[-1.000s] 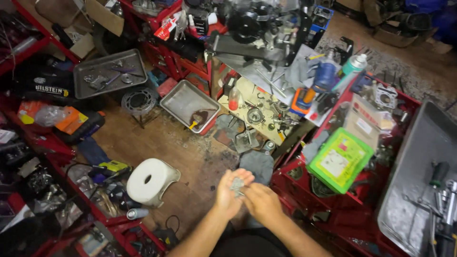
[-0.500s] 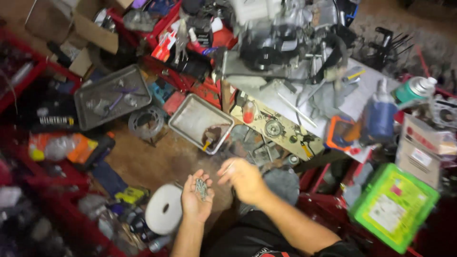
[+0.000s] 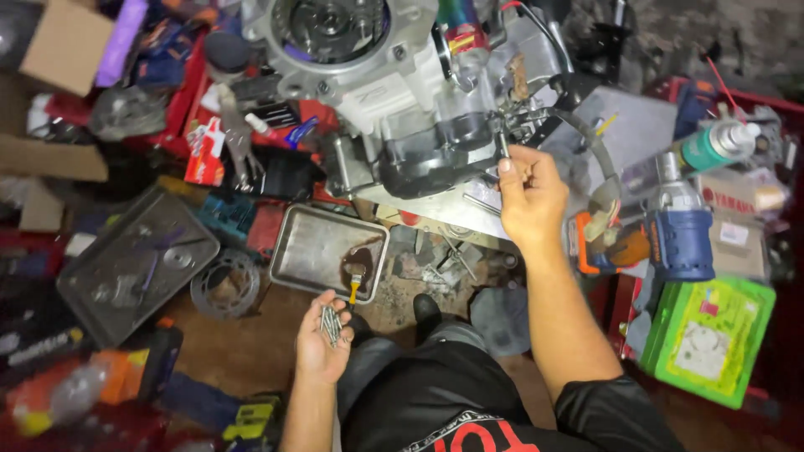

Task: Cleaning engine components and assembling a motorcycle engine using a brush, T-handle wrench, and torque wrench

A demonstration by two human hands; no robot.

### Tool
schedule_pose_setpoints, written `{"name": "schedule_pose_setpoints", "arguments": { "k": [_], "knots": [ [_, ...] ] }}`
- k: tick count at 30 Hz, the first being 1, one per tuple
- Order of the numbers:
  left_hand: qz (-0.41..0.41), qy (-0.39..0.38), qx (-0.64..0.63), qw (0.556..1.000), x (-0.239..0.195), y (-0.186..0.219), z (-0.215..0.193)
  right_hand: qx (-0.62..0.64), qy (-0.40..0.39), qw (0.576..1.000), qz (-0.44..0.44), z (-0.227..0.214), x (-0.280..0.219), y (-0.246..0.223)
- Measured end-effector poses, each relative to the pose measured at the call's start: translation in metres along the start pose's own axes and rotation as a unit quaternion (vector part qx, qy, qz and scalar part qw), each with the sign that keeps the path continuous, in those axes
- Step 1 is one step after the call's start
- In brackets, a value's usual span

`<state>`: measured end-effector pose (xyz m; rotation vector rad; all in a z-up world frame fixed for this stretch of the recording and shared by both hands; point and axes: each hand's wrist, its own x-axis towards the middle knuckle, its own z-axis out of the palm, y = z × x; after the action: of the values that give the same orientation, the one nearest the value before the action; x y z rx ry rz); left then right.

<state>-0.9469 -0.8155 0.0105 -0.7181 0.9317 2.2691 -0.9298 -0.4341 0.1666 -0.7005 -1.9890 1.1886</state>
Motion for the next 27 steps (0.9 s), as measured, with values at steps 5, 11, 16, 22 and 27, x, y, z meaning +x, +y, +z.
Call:
{"name": "schedule_pose_setpoints", "arguments": {
  "k": [5, 11, 16, 22, 27],
  "knots": [
    [-0.039, -0.042, 0.045, 0.997, 0.039, 0.046, 0.002, 0.002, 0.083, 0.996, 0.030, 0.006, -0.013, 0.034],
    [-0.078, -0.078, 0.099, 0.989, 0.066, 0.111, 0.001, -0.022, 0.093, 0.993, 0.062, 0.019, -0.017, 0.034],
    [-0.068, -0.065, 0.154, 0.984, 0.073, 0.131, 0.014, 0.014, 0.058, 0.997, 0.053, 0.018, -0.005, 0.024],
    [-0.134, -0.124, 0.089, 0.979, 0.076, 0.089, 0.059, 0.164, 0.062, 0.982, 0.076, 0.027, 0.020, 0.051],
    [-0.154, -0.117, 0.082, 0.978, 0.049, 0.060, 0.133, 0.008, 0.150, 0.989, -0.005, 0.029, -0.061, 0.045]
  ]
}}
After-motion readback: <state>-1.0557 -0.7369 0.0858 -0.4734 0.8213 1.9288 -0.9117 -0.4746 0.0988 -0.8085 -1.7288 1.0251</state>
